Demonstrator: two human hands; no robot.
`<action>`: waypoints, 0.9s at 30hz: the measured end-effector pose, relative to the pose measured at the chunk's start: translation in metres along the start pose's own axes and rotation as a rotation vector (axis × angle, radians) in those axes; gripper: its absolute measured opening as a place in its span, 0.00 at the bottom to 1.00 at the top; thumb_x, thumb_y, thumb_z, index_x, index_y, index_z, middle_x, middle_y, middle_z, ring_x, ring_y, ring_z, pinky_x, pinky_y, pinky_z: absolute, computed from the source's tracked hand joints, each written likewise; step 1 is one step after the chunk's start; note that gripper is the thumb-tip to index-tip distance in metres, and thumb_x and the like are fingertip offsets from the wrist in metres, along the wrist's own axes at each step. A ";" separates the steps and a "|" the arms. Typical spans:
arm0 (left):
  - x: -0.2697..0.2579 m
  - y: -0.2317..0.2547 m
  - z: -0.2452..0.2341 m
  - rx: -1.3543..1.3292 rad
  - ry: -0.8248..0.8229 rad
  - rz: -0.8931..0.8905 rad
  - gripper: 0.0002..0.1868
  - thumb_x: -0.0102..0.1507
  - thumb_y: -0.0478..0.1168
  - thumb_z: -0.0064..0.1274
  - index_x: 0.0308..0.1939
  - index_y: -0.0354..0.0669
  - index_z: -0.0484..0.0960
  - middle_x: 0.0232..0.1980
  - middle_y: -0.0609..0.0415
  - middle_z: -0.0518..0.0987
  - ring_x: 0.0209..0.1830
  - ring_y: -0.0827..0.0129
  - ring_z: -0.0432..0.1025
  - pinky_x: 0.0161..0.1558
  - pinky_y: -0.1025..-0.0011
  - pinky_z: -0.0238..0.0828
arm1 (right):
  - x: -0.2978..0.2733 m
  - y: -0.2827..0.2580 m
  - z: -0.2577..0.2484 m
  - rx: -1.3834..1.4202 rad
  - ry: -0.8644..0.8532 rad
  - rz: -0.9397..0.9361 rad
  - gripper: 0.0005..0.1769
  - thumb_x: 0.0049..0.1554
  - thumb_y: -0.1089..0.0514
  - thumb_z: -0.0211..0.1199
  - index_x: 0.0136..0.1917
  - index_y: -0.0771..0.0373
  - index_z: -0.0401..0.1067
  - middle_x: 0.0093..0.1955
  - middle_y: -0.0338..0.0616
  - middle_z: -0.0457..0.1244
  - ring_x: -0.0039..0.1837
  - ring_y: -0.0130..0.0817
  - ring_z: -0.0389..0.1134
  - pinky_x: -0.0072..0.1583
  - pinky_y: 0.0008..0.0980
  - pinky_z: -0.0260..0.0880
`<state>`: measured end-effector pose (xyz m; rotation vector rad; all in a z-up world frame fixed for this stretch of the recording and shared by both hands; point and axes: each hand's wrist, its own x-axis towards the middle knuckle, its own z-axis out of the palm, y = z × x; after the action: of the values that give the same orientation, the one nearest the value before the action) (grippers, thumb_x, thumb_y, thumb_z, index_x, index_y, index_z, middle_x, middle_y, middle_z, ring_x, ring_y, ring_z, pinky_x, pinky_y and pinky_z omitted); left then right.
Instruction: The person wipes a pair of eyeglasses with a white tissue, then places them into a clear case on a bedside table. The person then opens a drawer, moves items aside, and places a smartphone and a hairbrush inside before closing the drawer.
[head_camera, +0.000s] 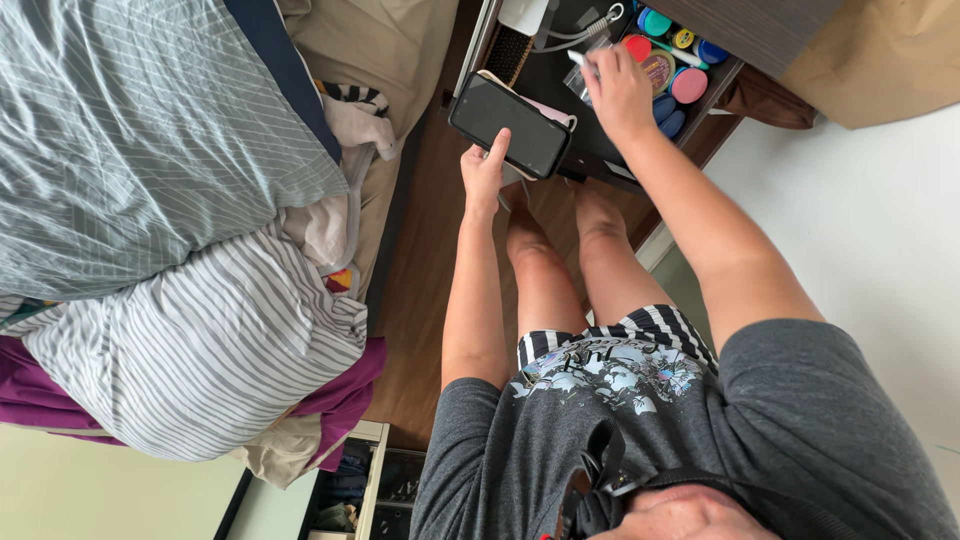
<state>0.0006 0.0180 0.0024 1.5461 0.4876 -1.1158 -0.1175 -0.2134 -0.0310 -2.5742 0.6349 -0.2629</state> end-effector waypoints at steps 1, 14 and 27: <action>-0.001 0.002 0.001 0.000 -0.001 0.003 0.14 0.64 0.49 0.62 0.34 0.42 0.83 0.22 0.69 0.66 0.18 0.85 0.52 0.20 0.77 0.44 | -0.016 -0.008 -0.011 -0.001 -0.062 0.088 0.13 0.64 0.60 0.71 0.55 0.60 0.67 0.48 0.48 0.64 0.49 0.48 0.69 0.48 0.43 0.71; 0.002 0.021 0.018 0.016 0.003 -0.019 0.17 0.63 0.50 0.63 0.29 0.46 0.76 0.21 0.69 0.63 0.16 0.84 0.51 0.18 0.76 0.43 | -0.143 0.051 0.026 -0.074 -0.506 0.572 0.11 0.56 0.53 0.70 0.50 0.59 0.78 0.44 0.50 0.70 0.47 0.51 0.72 0.49 0.47 0.72; 0.001 0.019 0.020 0.027 0.015 -0.032 0.15 0.62 0.51 0.62 0.29 0.47 0.78 0.20 0.69 0.63 0.15 0.84 0.51 0.18 0.77 0.43 | -0.086 0.063 0.054 0.645 0.228 1.179 0.21 0.54 0.60 0.73 0.54 0.65 0.65 0.41 0.41 0.71 0.37 0.26 0.70 0.40 0.26 0.73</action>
<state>0.0080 -0.0066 0.0124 1.5759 0.5106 -1.1401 -0.2016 -0.1992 -0.1146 -1.2679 1.6701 -0.2757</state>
